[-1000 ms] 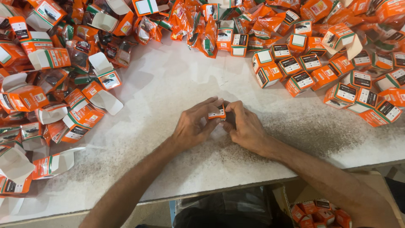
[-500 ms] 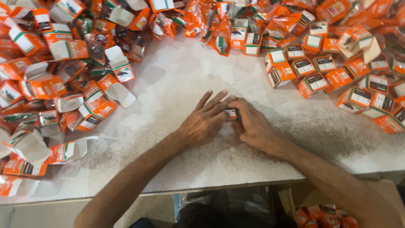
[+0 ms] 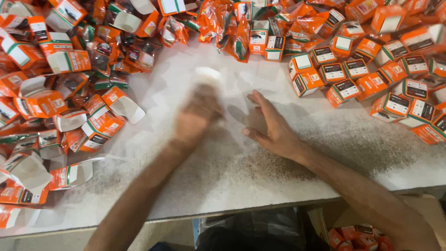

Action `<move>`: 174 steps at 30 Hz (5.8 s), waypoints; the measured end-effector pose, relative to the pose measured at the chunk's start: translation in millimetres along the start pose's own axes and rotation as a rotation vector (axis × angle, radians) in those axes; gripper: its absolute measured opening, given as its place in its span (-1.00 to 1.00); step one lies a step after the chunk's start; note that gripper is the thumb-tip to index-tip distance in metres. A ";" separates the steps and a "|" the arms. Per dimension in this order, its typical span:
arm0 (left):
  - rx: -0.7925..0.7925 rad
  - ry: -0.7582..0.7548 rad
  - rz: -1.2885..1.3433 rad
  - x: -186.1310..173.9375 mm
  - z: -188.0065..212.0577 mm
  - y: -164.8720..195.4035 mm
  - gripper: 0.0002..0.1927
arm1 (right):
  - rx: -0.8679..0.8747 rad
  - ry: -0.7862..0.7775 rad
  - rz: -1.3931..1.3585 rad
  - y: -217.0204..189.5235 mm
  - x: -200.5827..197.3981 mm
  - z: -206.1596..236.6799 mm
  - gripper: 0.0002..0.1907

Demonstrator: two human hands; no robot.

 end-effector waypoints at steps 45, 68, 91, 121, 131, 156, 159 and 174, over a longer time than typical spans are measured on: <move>-0.208 0.093 0.341 -21.3 -20.8 91.3 -0.78 | 0.004 -0.026 0.167 -7.7 0.5 9.6 -0.38; -0.867 -0.170 1.282 -6.1 -21.4 72.8 -0.72 | -0.138 -0.021 0.391 -27.6 13.2 15.3 -0.20; -0.180 0.110 0.622 -23.3 -14.2 85.1 -0.75 | 0.312 -0.025 0.137 -16.2 10.6 16.1 -0.36; -0.458 0.133 0.744 -15.0 3.2 89.2 -0.79 | 0.110 0.186 -0.073 -26.8 28.3 13.0 -0.39; -0.170 0.095 0.548 -12.9 15.1 88.6 -0.58 | -0.125 0.064 0.261 -37.8 16.9 3.7 -0.27; -0.369 0.329 0.432 67.3 -137.7 -11.5 -0.61 | 0.290 0.218 -0.238 28.1 -4.4 -3.7 -0.31; -0.328 0.209 0.243 93.9 -156.7 -33.5 -0.56 | -0.028 0.138 0.185 26.1 2.1 -1.1 -0.41; 0.177 -0.340 0.260 -41.9 -31.5 15.0 -0.42 | 0.078 0.123 0.048 0.0 -3.8 -1.1 -0.31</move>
Point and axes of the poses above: each hand's wrist, its own z-axis away from the middle knuckle, its own x-axis out of the palm, y = z × x, the point moved 1 cm from there along -z, towards the middle knuckle, and after that the axes turned 2 degrees about z, right-handed, at the moved point
